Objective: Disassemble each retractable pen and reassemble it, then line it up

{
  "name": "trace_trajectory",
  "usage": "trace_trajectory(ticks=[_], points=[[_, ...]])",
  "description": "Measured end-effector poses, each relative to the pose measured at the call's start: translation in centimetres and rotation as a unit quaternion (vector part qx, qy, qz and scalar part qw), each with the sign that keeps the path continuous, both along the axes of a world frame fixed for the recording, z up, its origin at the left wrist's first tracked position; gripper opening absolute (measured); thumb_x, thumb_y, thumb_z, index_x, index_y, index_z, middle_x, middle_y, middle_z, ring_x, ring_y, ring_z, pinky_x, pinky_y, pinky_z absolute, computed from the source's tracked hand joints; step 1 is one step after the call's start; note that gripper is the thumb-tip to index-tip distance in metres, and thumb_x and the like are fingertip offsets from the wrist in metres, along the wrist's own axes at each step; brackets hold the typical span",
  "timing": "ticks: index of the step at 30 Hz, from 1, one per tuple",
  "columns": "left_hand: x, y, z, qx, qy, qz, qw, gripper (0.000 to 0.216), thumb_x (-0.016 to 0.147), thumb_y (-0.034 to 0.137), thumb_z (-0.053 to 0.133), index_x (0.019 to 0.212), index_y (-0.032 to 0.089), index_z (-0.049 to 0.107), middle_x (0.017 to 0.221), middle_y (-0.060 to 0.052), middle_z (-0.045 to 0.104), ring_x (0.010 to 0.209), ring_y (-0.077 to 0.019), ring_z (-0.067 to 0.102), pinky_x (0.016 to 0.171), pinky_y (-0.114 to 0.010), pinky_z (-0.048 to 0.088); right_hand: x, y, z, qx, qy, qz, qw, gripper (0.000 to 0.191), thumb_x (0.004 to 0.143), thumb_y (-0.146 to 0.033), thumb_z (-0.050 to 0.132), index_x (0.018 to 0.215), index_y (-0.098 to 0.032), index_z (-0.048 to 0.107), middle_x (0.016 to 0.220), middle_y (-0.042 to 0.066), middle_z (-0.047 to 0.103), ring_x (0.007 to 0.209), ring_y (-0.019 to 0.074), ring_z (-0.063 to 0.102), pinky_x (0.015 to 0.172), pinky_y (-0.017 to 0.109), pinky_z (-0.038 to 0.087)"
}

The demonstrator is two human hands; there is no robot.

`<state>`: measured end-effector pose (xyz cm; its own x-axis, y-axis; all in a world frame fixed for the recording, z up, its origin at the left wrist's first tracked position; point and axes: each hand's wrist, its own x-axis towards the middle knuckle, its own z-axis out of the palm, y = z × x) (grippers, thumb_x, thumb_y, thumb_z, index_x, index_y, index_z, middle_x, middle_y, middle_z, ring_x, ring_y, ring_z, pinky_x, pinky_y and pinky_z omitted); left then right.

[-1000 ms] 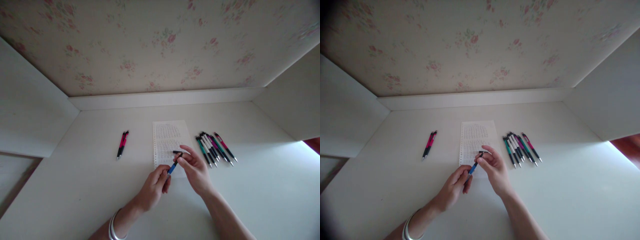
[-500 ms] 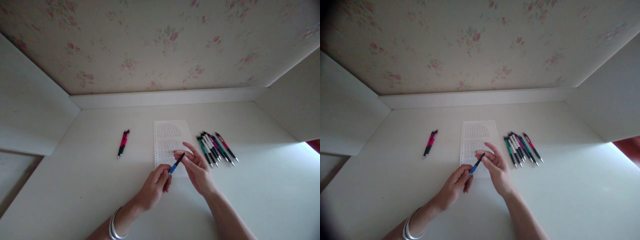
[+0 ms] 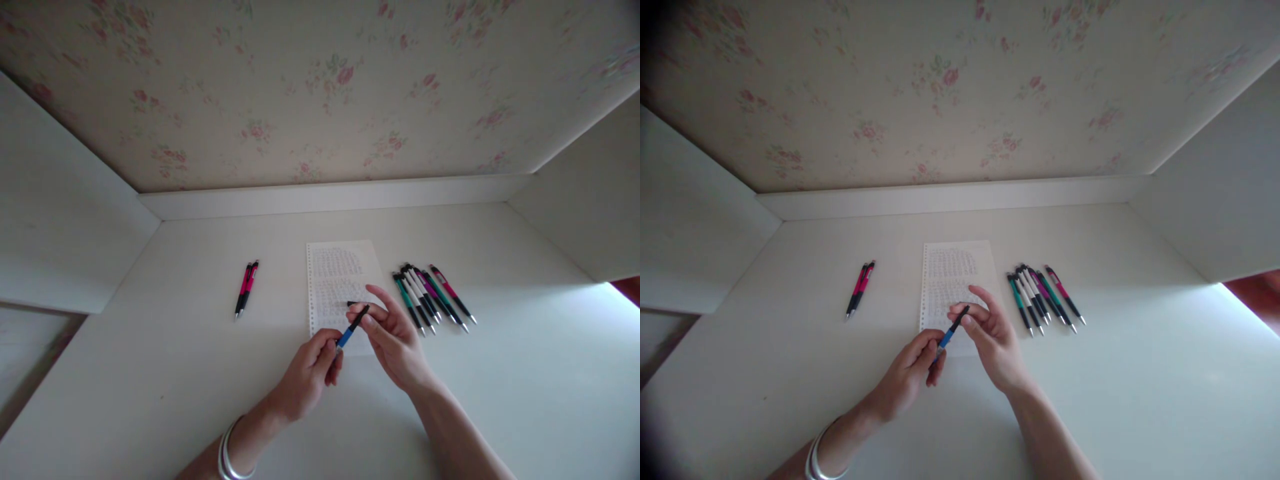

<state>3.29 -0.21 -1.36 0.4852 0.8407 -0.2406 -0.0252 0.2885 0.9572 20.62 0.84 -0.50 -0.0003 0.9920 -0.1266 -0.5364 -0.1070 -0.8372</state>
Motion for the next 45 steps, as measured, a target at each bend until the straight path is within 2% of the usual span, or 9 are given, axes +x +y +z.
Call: trace_trajectory(ticks=[5, 10, 13, 18, 23, 27, 35, 40, 45], points=[[-0.1, 0.1, 0.0, -0.018, -0.018, -0.018, 1.0, 0.035, 0.099, 0.049, 0.041, 0.099, 0.016, 0.052, 0.065, 0.004, 0.05, 0.056, -0.0102, 0.044, 0.054, -0.024, 0.037, -0.3, 0.1, 0.4, 0.029, -0.004, 0.017, 0.999, 0.046, 0.086, -0.027, 0.071, 0.127, -0.031, 0.053, 0.088, 0.0, 0.071, 0.088, 0.0158, 0.064, 0.091, 0.036, 0.048], [-0.2, -0.3, 0.3, -0.048, -0.025, -0.025, 0.998, 0.037, 0.098, 0.052, 0.042, 0.118, 0.021, 0.043, 0.072, 0.002, 0.058, 0.056, -0.0104, 0.049, 0.055, -0.024, 0.039, -0.6, -0.1, 0.3, 0.023, -0.001, 0.044, 0.999, 0.047, 0.087, -0.024, 0.069, 0.13, -0.032, 0.051, 0.091, 0.0, 0.069, 0.087, 0.0154, 0.063, 0.086, 0.033, 0.049], [-0.1, -0.6, 0.3, -0.022, -0.008, -0.034, 0.999, 0.034, 0.095, 0.051, 0.051, 0.107, 0.02, 0.045, 0.068, 0.002, 0.058, 0.056, -0.0106, 0.05, 0.054, -0.023, 0.038, -0.9, -0.3, 0.0, 0.025, -0.005, 0.074, 0.997, 0.046, 0.088, -0.024, 0.067, 0.131, -0.032, 0.05, 0.094, 0.001, 0.069, 0.089, 0.0165, 0.063, 0.083, 0.034, 0.051], [-0.1, -0.4, 0.2, 0.03, 0.031, -0.016, 0.999, 0.036, 0.097, 0.049, 0.046, 0.093, 0.015, 0.058, 0.083, -0.005, 0.06, 0.071, -0.0148, 0.054, 0.065, -0.027, 0.043, -1.2, -0.4, -0.2, 0.016, 0.016, 0.097, 0.995, 0.046, 0.088, -0.028, 0.067, 0.131, -0.034, 0.05, 0.095, 0.001, 0.068, 0.078, 0.0167, 0.063, 0.057, 0.027, 0.051], [-0.1, -0.2, 0.3, 0.034, 0.021, -0.008, 0.999, 0.036, 0.099, 0.048, 0.042, 0.097, 0.016, 0.057, 0.079, -0.002, 0.052, 0.073, -0.0149, 0.048, 0.069, -0.028, 0.04, -1.4, -0.4, -0.2, 0.023, 0.022, 0.103, 0.994, 0.043, 0.089, -0.025, 0.066, 0.129, -0.032, 0.052, 0.094, 0.002, 0.068, 0.085, 0.0177, 0.064, 0.064, 0.029, 0.056], [-0.2, -0.2, 0.3, 0.011, -0.021, -0.002, 1.0, 0.033, 0.1, 0.047, 0.04, 0.11, 0.017, 0.049, 0.075, 0.0, 0.049, 0.069, -0.0142, 0.044, 0.066, -0.028, 0.036, -1.4, -0.5, -0.1, 0.033, 0.028, 0.122, 0.992, 0.042, 0.09, -0.026, 0.064, 0.13, -0.033, 0.05, 0.096, 0.002, 0.068, 0.08, 0.0185, 0.065, 0.056, 0.029, 0.058], [-0.6, -0.2, 0.8, -0.002, -0.036, -0.021, 0.999, 0.031, 0.101, 0.043, 0.04, 0.086, 0.018, 0.049, 0.069, 0.002, 0.042, 0.066, -0.0128, 0.036, 0.064, -0.027, 0.031, -0.8, -0.7, 0.4, 0.057, 0.01, 0.169, 0.984, 0.048, 0.089, -0.03, 0.067, 0.135, -0.033, 0.053, 0.092, 0.002, 0.071, 0.084, 0.018, 0.068, 0.074, 0.036, 0.058], [-0.4, -0.9, 0.4, 0.002, -0.045, -0.027, 0.999, 0.036, 0.101, 0.047, 0.039, 0.087, 0.017, 0.052, 0.068, 0.004, 0.035, 0.063, -0.0122, 0.031, 0.059, -0.027, 0.028, -0.5, -0.8, 0.5, 0.053, 0.014, 0.204, 0.977, 0.051, 0.087, -0.029, 0.069, 0.135, -0.034, 0.054, 0.105, 0.005, 0.071, 0.087, 0.0182, 0.067, 0.072, 0.034, 0.056], [-0.6, -1.2, -0.1, 0.028, -0.009, -0.003, 1.0, 0.034, 0.098, 0.049, 0.046, 0.092, 0.017, 0.055, 0.071, 0.003, 0.039, 0.065, -0.012, 0.034, 0.061, -0.026, 0.03, -0.3, -0.4, 0.0, 0.067, -0.04, 0.132, 0.988, 0.042, 0.069, -0.021, 0.085, 0.108, -0.026, 0.069, 0.09, 0.001, 0.069, 0.084, 0.0143, 0.064, 0.077, 0.026, 0.052]])
